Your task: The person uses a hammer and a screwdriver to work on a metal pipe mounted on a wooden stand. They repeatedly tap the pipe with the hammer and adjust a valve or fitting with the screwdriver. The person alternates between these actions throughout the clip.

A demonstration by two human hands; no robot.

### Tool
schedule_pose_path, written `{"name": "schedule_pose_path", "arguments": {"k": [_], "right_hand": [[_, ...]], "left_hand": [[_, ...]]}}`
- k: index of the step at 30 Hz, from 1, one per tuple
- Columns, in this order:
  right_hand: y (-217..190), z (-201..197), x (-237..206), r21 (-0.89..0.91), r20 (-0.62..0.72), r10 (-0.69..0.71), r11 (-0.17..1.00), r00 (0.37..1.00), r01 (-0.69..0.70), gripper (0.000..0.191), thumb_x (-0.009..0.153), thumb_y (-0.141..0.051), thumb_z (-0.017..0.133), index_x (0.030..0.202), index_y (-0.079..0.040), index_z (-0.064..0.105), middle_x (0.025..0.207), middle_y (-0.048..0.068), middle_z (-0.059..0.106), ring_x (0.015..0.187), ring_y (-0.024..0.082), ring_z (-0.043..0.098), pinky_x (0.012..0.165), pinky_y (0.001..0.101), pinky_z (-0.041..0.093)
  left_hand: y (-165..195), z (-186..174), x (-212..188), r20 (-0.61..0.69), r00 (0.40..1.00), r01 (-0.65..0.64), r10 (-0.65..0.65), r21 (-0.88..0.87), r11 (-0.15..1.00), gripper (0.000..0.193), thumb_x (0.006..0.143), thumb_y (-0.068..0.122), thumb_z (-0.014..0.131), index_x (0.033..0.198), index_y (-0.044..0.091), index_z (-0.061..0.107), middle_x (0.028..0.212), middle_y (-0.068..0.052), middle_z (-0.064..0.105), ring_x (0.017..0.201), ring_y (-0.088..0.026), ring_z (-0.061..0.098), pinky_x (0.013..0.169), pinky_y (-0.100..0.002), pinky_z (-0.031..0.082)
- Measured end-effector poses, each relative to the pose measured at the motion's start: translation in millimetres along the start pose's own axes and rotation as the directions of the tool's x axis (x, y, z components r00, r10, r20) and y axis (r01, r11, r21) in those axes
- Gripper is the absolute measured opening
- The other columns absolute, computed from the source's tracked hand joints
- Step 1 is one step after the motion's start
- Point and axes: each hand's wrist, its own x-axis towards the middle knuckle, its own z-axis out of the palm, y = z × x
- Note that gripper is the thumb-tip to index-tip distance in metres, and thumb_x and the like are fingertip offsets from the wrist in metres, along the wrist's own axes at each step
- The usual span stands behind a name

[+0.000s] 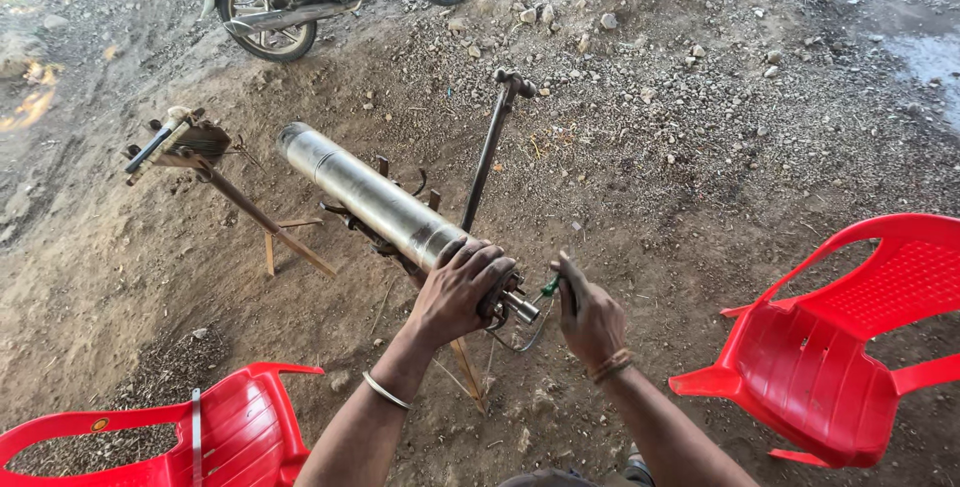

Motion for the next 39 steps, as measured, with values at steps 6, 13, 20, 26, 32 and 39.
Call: {"name": "schedule_pose_path", "arguments": {"k": [6,13,20,26,32,39], "right_hand": [[-39.3,12.9,-56.9,0.21,0.336,0.425,0.836,0.841,-0.506,0.031,0.097,-0.023,0.063,0.126,-0.012,0.067,0.072,0.004,0.074,0.044,0.006,0.05,0.036,0.0201,0.039],[-91.7,0.5,-63.1,0.402,0.804,0.43,0.115,0.41,-0.908,0.026,0.095,-0.024,0.065,0.113,-0.008,0.074,0.091,0.005,0.083,0.047,0.006,0.052,0.039,0.0218,0.042],[-89.3,11.1,-57.1,0.451,0.733,0.449,0.242,0.511,-0.859,0.028,0.099,-0.026,0.061,0.11,-0.004,0.075,0.089,0.007,0.083,0.048,0.006,0.055,0.04,0.0233,0.044],[-69.8,28.8,-60.4,0.387,0.59,0.402,0.62,0.7,-0.682,0.022,0.099,-0.023,0.059,0.109,-0.009,0.073,0.089,0.001,0.083,0.048,0.004,0.057,0.04,0.0245,0.044],[-62.6,42.2,-64.2,0.298,0.598,0.43,0.663,0.676,-0.686,0.023,0.104,-0.024,0.055,0.111,-0.008,0.07,0.079,0.007,0.076,0.046,0.006,0.054,0.038,0.0263,0.043],[-70.0,43.1,-67.7,0.371,0.639,0.387,0.601,0.665,-0.708,0.029,0.103,-0.027,0.049,0.113,-0.008,0.068,0.086,0.006,0.081,0.044,0.007,0.052,0.035,0.0239,0.042]], "left_hand": [[-4.0,7.1,-1.6,-0.001,1.0,0.002,-0.002,-0.004,1.0,0.075,0.07,0.02,0.085,0.136,0.013,0.05,0.129,-0.01,0.059,0.128,-0.033,0.056,0.118,-0.054,0.038],[-6.3,12.3,-8.0,-0.007,1.0,-0.015,0.015,0.053,0.998,0.072,0.074,0.02,0.082,0.137,0.009,0.049,0.13,-0.013,0.059,0.129,-0.035,0.056,0.118,-0.056,0.038],[-21.3,44.1,-29.2,-0.198,0.976,-0.072,0.094,0.117,0.991,0.062,0.09,0.028,0.074,0.141,0.003,0.047,0.137,-0.019,0.061,0.132,-0.037,0.057,0.118,-0.06,0.036],[-20.6,67.4,-41.3,-0.344,0.937,0.028,0.058,0.24,0.97,0.047,0.097,0.024,0.065,0.138,0.008,0.049,0.14,-0.016,0.06,0.135,-0.036,0.056,0.117,-0.06,0.036],[-27.0,6.9,-10.5,0.169,0.983,-0.108,0.078,0.18,0.978,0.068,0.083,0.02,0.075,0.144,0.005,0.048,0.136,-0.017,0.06,0.13,-0.035,0.056,0.112,-0.054,0.037],[-23.2,-6.1,34.4,0.369,0.907,-0.227,0.204,0.018,0.974,0.068,0.069,0.019,0.084,0.131,0.013,0.056,0.133,-0.014,0.061,0.127,-0.033,0.057,0.113,-0.052,0.04]]}}
